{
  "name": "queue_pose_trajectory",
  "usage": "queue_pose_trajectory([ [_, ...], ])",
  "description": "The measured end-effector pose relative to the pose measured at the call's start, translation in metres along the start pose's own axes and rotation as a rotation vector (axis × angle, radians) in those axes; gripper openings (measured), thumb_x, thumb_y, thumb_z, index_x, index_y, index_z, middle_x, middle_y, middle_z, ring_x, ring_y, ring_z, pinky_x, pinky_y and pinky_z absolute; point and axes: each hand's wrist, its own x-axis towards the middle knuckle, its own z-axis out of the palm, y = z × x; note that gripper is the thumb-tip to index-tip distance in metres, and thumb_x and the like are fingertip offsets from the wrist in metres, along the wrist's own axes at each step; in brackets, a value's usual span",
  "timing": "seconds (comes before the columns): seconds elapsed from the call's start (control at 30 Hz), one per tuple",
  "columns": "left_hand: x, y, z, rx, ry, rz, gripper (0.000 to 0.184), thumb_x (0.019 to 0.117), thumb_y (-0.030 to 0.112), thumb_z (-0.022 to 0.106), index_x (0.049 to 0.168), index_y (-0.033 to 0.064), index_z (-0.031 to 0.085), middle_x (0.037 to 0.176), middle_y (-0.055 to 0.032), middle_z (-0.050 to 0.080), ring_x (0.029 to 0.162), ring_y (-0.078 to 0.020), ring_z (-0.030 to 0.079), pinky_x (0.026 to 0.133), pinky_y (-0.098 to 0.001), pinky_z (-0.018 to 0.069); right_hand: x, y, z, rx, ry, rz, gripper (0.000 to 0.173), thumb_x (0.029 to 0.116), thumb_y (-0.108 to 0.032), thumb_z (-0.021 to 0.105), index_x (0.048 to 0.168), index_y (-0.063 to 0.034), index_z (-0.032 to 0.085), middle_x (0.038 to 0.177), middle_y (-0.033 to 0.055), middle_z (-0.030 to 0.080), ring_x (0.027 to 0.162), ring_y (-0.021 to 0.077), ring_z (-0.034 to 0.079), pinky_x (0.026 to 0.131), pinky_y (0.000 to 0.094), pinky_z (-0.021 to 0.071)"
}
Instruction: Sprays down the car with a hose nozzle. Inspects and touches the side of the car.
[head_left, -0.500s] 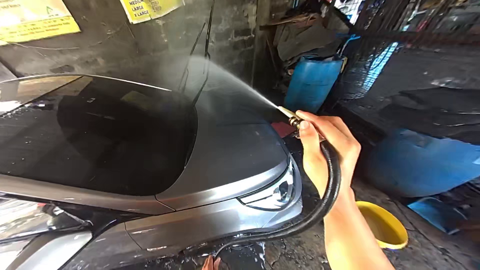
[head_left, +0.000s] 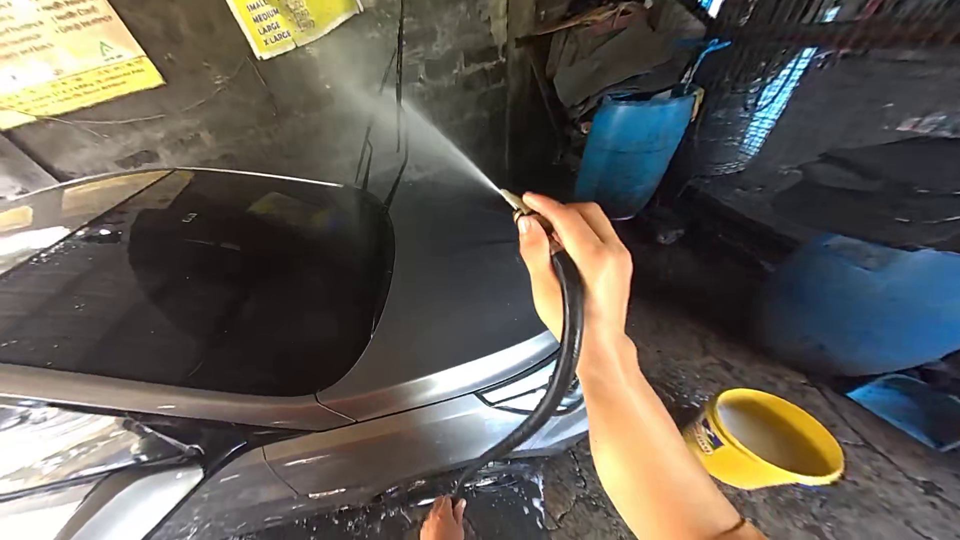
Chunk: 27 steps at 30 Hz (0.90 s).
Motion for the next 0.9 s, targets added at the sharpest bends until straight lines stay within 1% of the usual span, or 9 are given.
queue_pose_trajectory([
  [0.1,0.001,-0.005,0.006,-0.057,-0.011,0.036,0.055,0.1062,0.052,0.041,0.136,0.0105,0.062,0.139,-0.0138,0.062,0.125,-0.0325,0.062,0.102,-0.0580,0.0494,0.004,0.000,0.012,0.065,-0.021,0.038,0.034,0.1038,-0.030,0.060,0.132,-0.0137,0.068,0.113,0.0135,0.064,0.088,0.0208,0.065,0.068,0.0358,0.0543],
  [0.2,0.009,-0.033,0.017,-0.239,0.029,0.121,0.061,0.1021,0.043,0.056,0.154,0.0124,0.044,0.147,-0.0180,0.053,0.127,-0.0321,0.060,0.106,-0.0524,0.0501,-0.010,0.031,0.021,0.199,-0.115,0.125,0.033,0.1049,-0.033,0.058,0.127,-0.0112,0.071,0.125,0.0104,0.067,0.110,0.0158,0.067,0.092,0.0332,0.0581],
  [0.33,-0.010,-0.097,-0.013,-0.497,0.292,0.036,0.046,0.0999,0.023,0.062,0.143,0.0072,0.055,0.125,-0.0201,0.067,0.109,-0.0325,0.069,0.098,-0.0531,0.0544,-0.040,0.060,0.030,0.301,-0.286,0.407,0.040,0.1068,-0.042,0.051,0.130,-0.0138,0.067,0.112,0.0053,0.073,0.097,0.0143,0.072,0.087,0.0389,0.0616],
  [0.43,-0.037,-0.177,-0.039,-0.758,0.488,-0.068,0.044,0.0989,0.018,0.063,0.140,0.0028,0.056,0.116,-0.0224,0.069,0.101,-0.0325,0.070,0.092,-0.0531,0.0569,-0.064,0.039,0.039,0.408,-0.560,0.299,0.038,0.1073,-0.036,0.051,0.127,-0.0093,0.068,0.113,0.0064,0.073,0.099,0.0152,0.073,0.089,0.0382,0.0617],
  [0.53,-0.069,-0.260,-0.086,-1.076,0.696,-0.131,0.048,0.1020,0.017,0.057,0.145,-0.0035,0.047,0.127,-0.0292,0.061,0.104,-0.0331,0.068,0.090,-0.0506,0.0571,-0.082,0.009,0.033,0.312,-0.811,0.166,0.034,0.1053,-0.034,0.051,0.121,-0.0164,0.075,0.108,-0.0009,0.076,0.098,0.0106,0.073,0.092,0.0398,0.0606],
  [0.6,-0.082,-0.314,-0.118,-1.270,0.849,-0.191,0.048,0.1071,0.023,0.047,0.147,-0.0031,0.042,0.119,-0.0236,0.063,0.090,-0.0243,0.067,0.080,-0.0431,0.0580,-0.089,0.000,0.018,0.216,-0.780,0.266,0.032,0.1048,-0.032,0.053,0.119,-0.0138,0.075,0.112,0.0028,0.075,0.101,0.0142,0.071,0.095,0.0450,0.0576],
  [0.7,-0.093,-0.396,-0.177,-1.476,1.042,-0.238,0.046,0.1115,0.034,0.032,0.143,0.0017,0.039,0.090,-0.0053,0.060,0.071,-0.0113,0.063,0.066,-0.0343,0.0571,-0.092,-0.016,0.014,0.199,-0.543,0.443,0.040,0.1071,-0.038,0.050,0.127,-0.0079,0.068,0.121,0.0095,0.071,0.104,0.0198,0.071,0.093,0.0443,0.0591],
  [0.8,-0.098,-0.450,-0.219,-1.552,1.120,-0.230,0.047,0.1110,0.035,0.034,0.148,0.0064,0.038,0.104,-0.0082,0.061,0.084,-0.0156,0.064,0.076,-0.0379,0.0569,-0.069,-0.032,0.045,0.125,-0.348,0.488,0.047,0.1056,-0.045,0.052,0.131,-0.0080,0.066,0.120,0.0130,0.070,0.102,0.0191,0.071,0.092,0.0406,0.0584],
  [0.9,-0.103,-0.475,-0.242,-1.547,1.130,-0.217,0.044,0.1109,0.033,0.034,0.145,0.0066,0.042,0.105,-0.0076,0.060,0.084,-0.0159,0.065,0.076,-0.0377,0.0572,-0.048,-0.038,0.087,0.073,-0.241,0.470,0.049,0.1018,-0.053,0.056,0.126,-0.0118,0.069,0.116,0.0115,0.069,0.092,0.0163,0.070,0.084,0.0387,0.0596],
])
